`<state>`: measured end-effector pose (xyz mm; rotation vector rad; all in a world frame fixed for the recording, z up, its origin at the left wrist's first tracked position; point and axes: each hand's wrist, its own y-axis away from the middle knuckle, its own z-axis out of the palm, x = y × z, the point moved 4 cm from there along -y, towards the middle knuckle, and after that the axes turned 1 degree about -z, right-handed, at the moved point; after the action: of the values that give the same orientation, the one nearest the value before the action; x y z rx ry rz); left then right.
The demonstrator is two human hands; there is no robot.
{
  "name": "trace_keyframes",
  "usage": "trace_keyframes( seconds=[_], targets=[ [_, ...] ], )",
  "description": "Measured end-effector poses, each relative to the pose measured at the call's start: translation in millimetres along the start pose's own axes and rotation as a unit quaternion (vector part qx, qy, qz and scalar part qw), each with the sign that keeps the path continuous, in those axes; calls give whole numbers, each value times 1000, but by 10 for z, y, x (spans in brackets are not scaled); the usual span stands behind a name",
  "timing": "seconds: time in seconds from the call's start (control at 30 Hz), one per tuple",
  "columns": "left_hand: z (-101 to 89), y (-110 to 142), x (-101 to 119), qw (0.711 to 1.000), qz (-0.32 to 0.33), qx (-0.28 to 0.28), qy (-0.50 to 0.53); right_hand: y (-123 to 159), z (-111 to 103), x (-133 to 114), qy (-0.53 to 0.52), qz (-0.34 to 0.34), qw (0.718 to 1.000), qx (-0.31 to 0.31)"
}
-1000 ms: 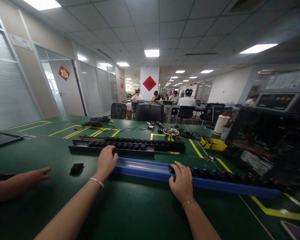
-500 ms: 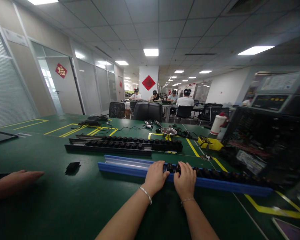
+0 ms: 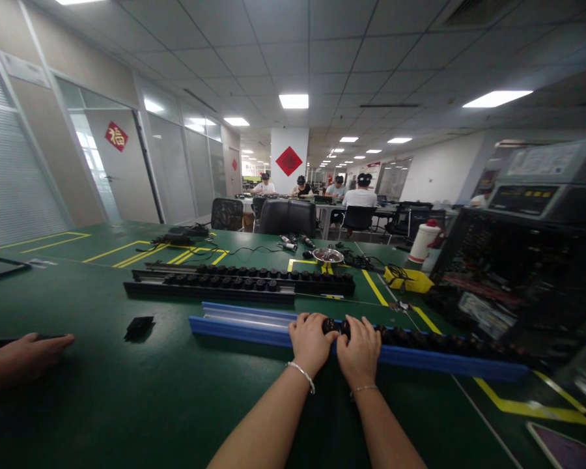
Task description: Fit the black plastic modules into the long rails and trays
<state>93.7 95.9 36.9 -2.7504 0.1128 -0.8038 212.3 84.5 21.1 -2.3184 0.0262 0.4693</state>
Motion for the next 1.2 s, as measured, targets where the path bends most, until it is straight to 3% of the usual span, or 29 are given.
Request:
trace_keyframes(
  seconds=[0.6,1.2],
  targets=[
    [-95,-53,-94,1000,-17,-25,2,2,4,11,-1,0,1000,-1],
    [-496,-79,-704,998,-38,-37,-43,4,29,40,-2,2,1000,-1]
  ],
)
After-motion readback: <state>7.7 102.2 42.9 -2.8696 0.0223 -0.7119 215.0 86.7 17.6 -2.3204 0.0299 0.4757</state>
